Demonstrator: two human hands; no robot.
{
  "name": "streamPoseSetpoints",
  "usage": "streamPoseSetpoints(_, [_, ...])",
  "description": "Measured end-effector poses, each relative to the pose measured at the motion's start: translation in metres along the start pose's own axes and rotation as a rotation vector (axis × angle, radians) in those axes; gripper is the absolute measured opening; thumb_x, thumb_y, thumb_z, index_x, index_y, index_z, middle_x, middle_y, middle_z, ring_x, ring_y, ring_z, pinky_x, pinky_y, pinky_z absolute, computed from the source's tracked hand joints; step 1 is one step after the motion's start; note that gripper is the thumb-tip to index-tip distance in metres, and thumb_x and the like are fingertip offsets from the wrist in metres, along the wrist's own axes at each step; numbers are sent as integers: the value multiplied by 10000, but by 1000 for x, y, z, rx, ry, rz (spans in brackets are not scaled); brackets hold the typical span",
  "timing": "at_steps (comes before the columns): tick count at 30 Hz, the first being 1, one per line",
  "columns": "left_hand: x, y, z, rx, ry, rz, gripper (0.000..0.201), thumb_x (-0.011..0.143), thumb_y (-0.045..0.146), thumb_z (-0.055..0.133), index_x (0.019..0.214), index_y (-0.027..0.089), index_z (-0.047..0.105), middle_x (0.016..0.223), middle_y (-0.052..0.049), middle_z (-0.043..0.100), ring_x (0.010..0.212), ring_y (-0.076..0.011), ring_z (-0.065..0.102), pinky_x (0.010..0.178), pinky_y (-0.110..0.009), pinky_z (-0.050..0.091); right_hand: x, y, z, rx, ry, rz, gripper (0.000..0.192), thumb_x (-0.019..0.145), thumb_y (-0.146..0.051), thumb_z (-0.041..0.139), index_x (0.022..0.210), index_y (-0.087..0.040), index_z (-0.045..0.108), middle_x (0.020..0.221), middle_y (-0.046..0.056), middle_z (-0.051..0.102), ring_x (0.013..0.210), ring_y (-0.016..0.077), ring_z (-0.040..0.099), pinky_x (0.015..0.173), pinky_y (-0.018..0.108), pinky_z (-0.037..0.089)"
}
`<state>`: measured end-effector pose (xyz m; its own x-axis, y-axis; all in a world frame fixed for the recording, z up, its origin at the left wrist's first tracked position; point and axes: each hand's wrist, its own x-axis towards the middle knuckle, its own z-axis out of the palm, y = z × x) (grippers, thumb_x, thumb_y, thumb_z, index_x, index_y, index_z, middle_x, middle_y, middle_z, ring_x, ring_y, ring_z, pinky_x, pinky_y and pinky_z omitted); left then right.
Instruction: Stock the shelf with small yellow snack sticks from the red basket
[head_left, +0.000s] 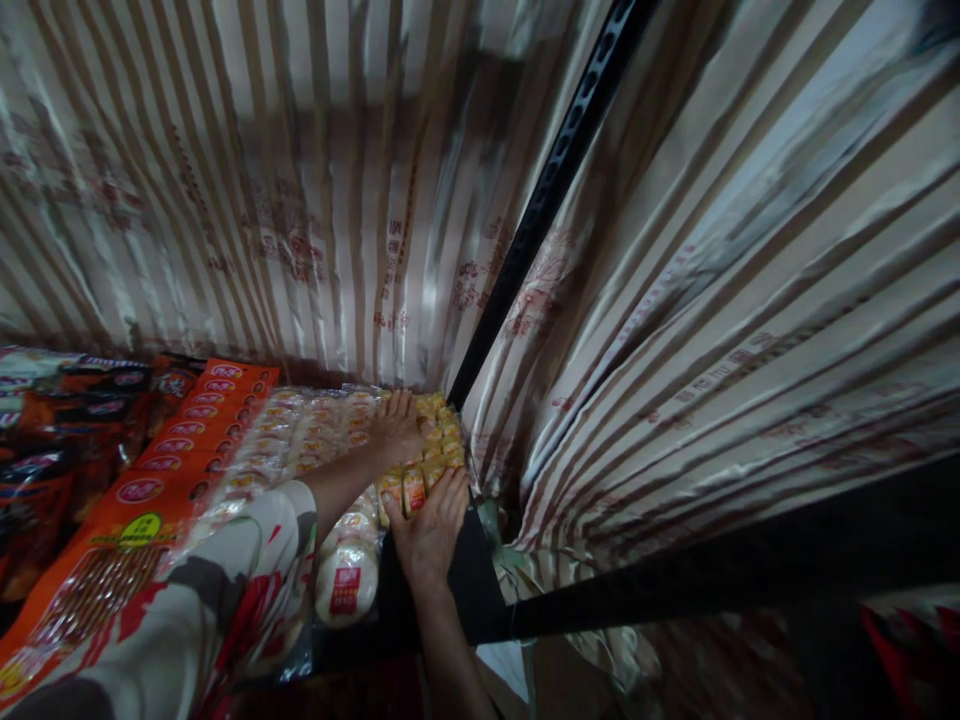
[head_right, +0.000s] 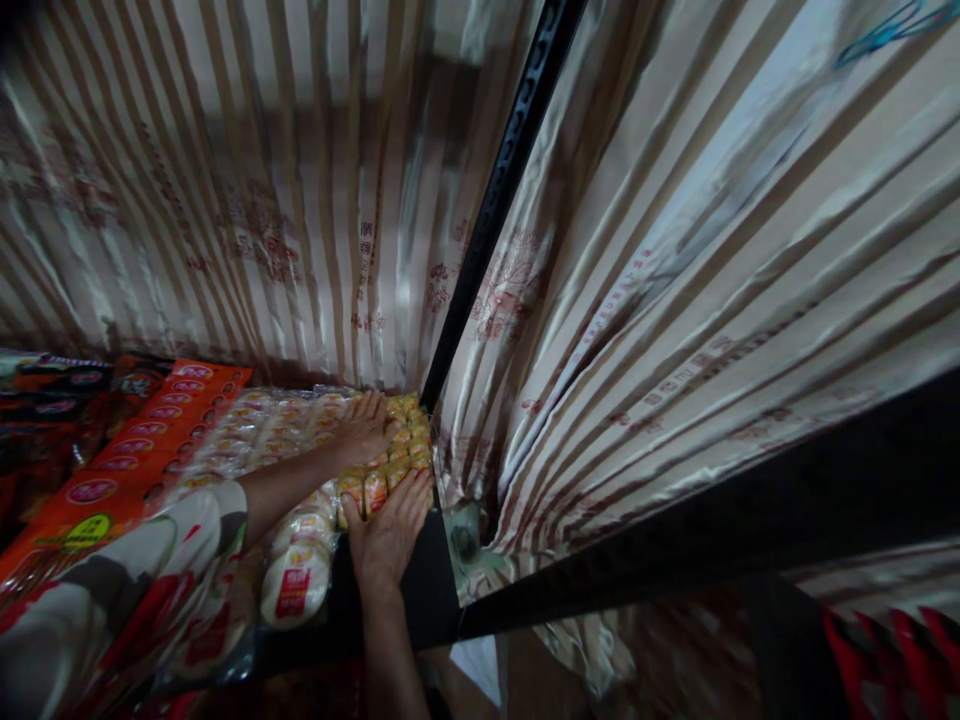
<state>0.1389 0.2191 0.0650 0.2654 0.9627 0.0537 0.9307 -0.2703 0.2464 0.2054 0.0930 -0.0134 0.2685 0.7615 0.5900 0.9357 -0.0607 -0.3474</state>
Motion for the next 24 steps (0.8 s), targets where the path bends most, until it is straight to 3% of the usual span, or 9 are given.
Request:
streamPoseSetpoints(4, [3, -5, 3, -38, -1, -87, 667, 891, 539, 241, 1428, 147, 288, 1492, -124, 270, 1402, -285, 115, 1125, -459, 115, 1, -3, -5, 40, 5, 20, 929, 761, -653, 422, 1371, 37, 304, 1395, 317, 314, 1322, 412, 260, 971, 592, 312])
streamPoseSetpoints(9, [7, -15, 7, -20, -23, -64, 740, 887, 570, 177, 1406, 60, 312, 1472, -186, 282, 1382, -298, 193, 1120, -459, 135, 1, -1, -2, 62, 43, 18, 891, 751, -636, 420, 1384, -16, 328, 1380, 299, 352, 1327, 392, 267, 989, 591, 273])
streamPoseSetpoints(16, [7, -5, 4, -4, 47, 19, 692, 888, 541, 213, 1433, 116, 262, 1499, -131, 248, 1406, -282, 93, 1129, -481, 73, 0, 1, 1, 39, 36, 8, 907, 744, -612, 441, 1401, -8, 278, 1410, 307, 292, 1360, 356, 214, 994, 544, 286])
streamPoseSetpoints(21, [7, 10, -2, -55, -115, 57, 655, 902, 497, 216, 1441, 126, 223, 1524, -131, 162, 1410, -262, 78, 1125, -483, 55, -3, 2, 1, 48, 26, 8, 972, 752, -626, 480, 1435, -2, 180, 1444, 279, 252, 1361, 364, 205, 1016, 531, 293])
streamPoseSetpoints(24, [6, 13, -6, -57, -142, 48, 660, 901, 504, 211, 1432, 113, 240, 1518, -148, 169, 1404, -272, 108, 1119, -504, 42, -4, 2, 2, 84, 47, -5, 969, 758, -621, 498, 1450, -40, 147, 1458, 252, 245, 1362, 370, 198, 1007, 559, 300])
